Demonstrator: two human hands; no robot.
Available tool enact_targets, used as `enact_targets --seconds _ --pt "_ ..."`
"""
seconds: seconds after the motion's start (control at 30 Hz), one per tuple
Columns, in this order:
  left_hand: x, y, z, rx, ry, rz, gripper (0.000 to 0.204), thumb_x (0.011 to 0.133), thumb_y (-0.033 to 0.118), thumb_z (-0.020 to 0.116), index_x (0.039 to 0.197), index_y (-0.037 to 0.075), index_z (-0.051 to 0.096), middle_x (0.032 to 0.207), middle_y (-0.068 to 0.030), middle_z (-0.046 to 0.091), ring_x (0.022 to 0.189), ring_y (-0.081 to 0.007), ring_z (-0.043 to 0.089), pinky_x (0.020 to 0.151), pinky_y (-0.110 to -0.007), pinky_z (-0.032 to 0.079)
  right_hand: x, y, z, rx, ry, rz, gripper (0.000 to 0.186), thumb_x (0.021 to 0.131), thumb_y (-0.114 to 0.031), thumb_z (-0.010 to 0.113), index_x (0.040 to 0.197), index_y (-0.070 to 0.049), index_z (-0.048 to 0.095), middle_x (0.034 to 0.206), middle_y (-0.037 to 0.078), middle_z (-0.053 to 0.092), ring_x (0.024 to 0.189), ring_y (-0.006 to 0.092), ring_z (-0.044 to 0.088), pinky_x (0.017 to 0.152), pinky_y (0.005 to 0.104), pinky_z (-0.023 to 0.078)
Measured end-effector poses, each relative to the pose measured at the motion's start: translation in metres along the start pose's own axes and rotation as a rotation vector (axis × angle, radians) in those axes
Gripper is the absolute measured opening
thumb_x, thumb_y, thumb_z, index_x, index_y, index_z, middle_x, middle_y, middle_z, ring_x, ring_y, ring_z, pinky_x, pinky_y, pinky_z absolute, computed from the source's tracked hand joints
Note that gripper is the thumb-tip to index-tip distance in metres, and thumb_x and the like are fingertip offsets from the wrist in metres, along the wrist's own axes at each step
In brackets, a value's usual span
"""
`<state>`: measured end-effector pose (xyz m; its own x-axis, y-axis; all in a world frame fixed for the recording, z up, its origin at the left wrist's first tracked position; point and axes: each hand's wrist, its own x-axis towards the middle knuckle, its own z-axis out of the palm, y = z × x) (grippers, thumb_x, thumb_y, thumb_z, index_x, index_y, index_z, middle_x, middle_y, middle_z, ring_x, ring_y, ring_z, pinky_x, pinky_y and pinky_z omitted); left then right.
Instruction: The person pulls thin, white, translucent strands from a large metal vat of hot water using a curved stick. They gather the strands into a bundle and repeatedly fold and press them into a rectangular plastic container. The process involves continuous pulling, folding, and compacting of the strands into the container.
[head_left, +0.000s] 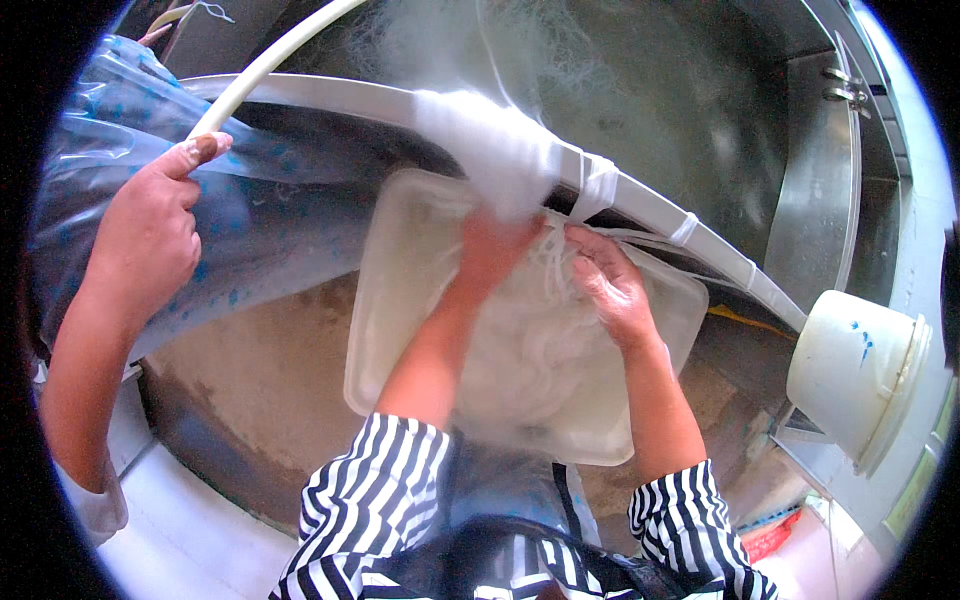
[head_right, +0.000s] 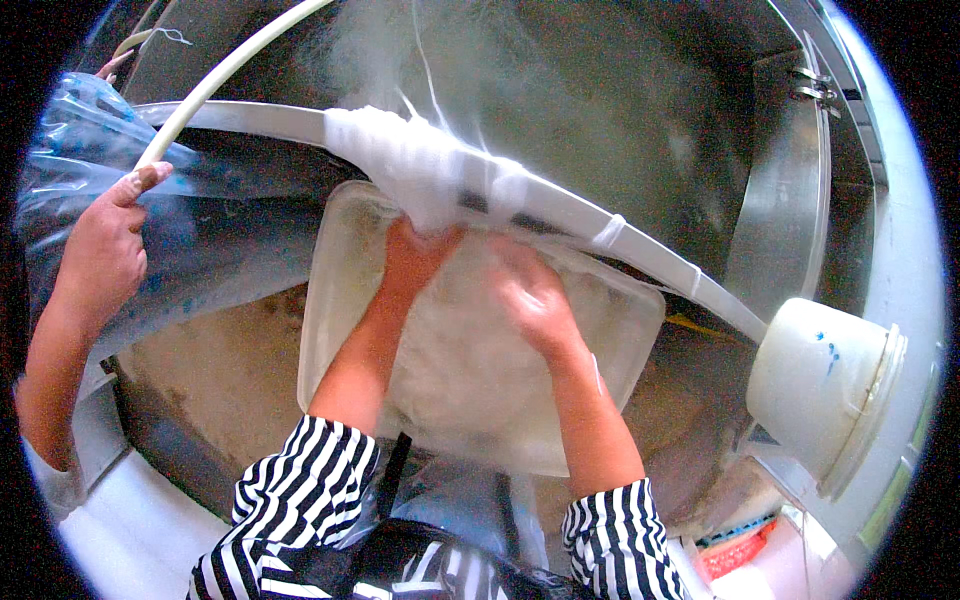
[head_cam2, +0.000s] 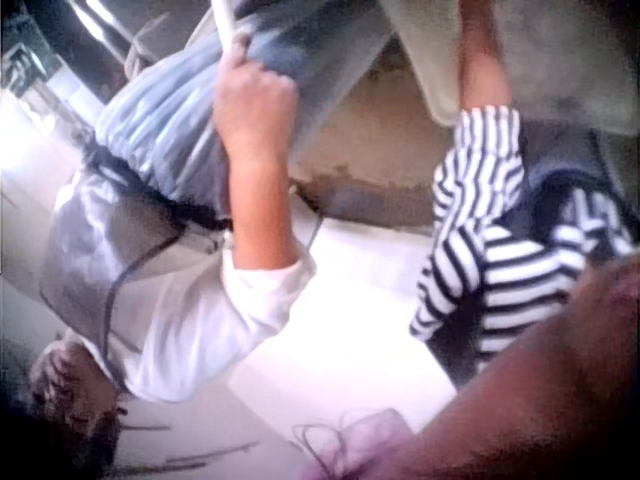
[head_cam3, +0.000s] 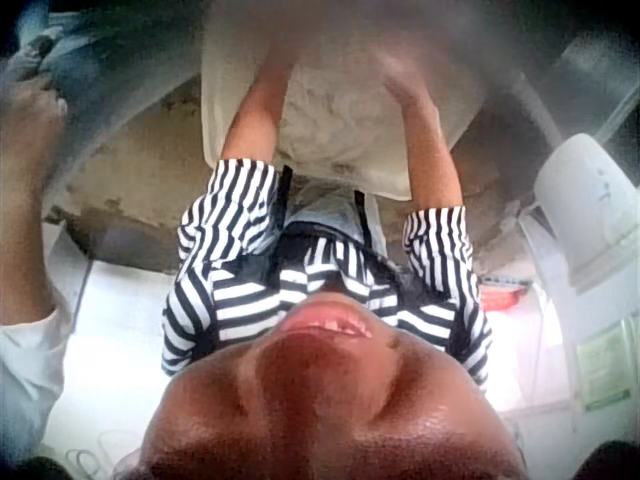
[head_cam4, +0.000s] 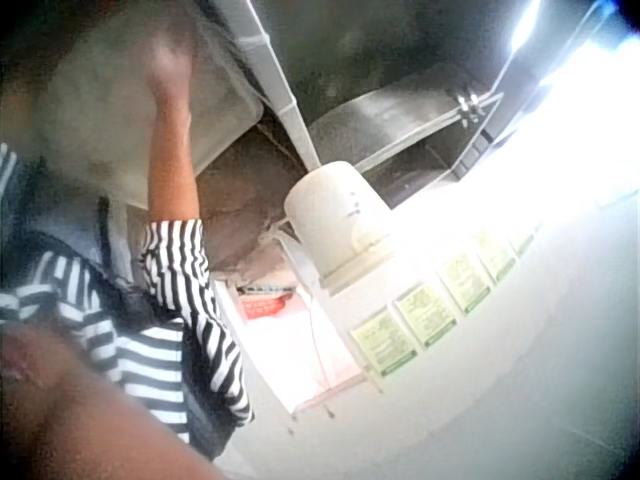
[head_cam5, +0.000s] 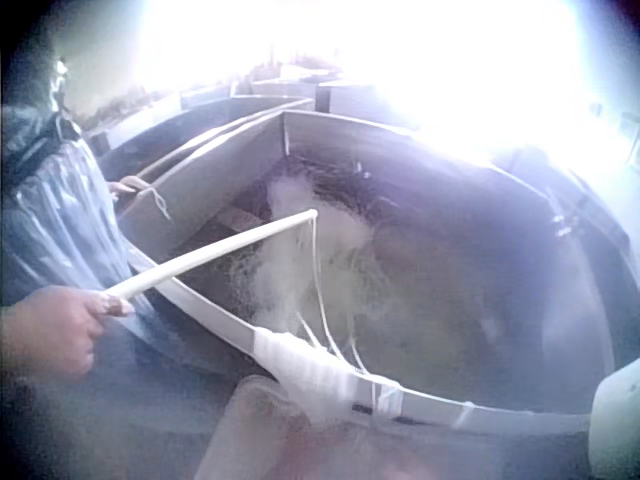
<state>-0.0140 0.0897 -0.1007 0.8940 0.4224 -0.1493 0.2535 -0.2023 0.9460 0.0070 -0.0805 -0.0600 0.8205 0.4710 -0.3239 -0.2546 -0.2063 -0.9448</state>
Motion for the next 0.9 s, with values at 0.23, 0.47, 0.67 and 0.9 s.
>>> enact_targets --seconds 0.23,0.47,0.67,0.9 --pt "-0.131 0.01 0.004 -0.212 -0.451 -0.376 0.029 0.069 0.018 0.059 0.092 0.001 0.054 0.08 -0.0089 0.059 0.076 -0.0178 0.056 0.068 -0.033 0.044 0.002 -0.02 0.002 0.35 -0.238 0.174 0.053 0.076 -0.033 0.055 0.114 0.001 0.041 0.107 0.01 0.048 0.098 0.017 0.045 0.084 0.0312 0.034" --pt "-0.15 -0.019 0.023 -0.089 -0.229 -0.368 0.04 0.076 0.03 0.054 0.103 0.001 0.049 0.101 -0.0095 0.052 0.097 -0.0185 0.046 0.082 -0.033 0.037 -0.028 -0.066 0.019 0.059 -0.304 0.263 0.022 0.077 -0.022 0.055 0.086 -0.003 0.056 0.073 0.002 0.052 0.065 0.0095 0.048 0.058 0.0254 0.042" --pt "-0.042 0.081 -0.002 -0.905 -0.723 -0.361 0.041 0.081 0.036 0.045 0.097 -0.001 0.052 0.082 -0.0086 0.057 0.074 -0.0166 0.055 0.072 -0.031 0.043 -0.118 0.037 0.022 -0.389 -0.423 0.141 0.036 0.079 -0.035 0.051 0.095 -0.003 0.054 0.087 0.019 0.057 0.081 0.0309 0.055 0.074 0.0363 0.042" --pt "-0.088 0.136 -0.022 -0.629 -0.923 -0.147 0.021 0.08 0.016 0.051 0.09 -0.002 0.056 0.073 -0.0097 0.059 0.064 -0.0176 0.057 0.062 -0.03 0.047 -0.092 0.013 -0.055 0.129 0.11 0.569 0.054 0.082 -0.045 0.042 0.114 -0.001 0.044 0.118 0.016 0.043 0.11 0.0244 0.04 0.093 0.0361 0.029"
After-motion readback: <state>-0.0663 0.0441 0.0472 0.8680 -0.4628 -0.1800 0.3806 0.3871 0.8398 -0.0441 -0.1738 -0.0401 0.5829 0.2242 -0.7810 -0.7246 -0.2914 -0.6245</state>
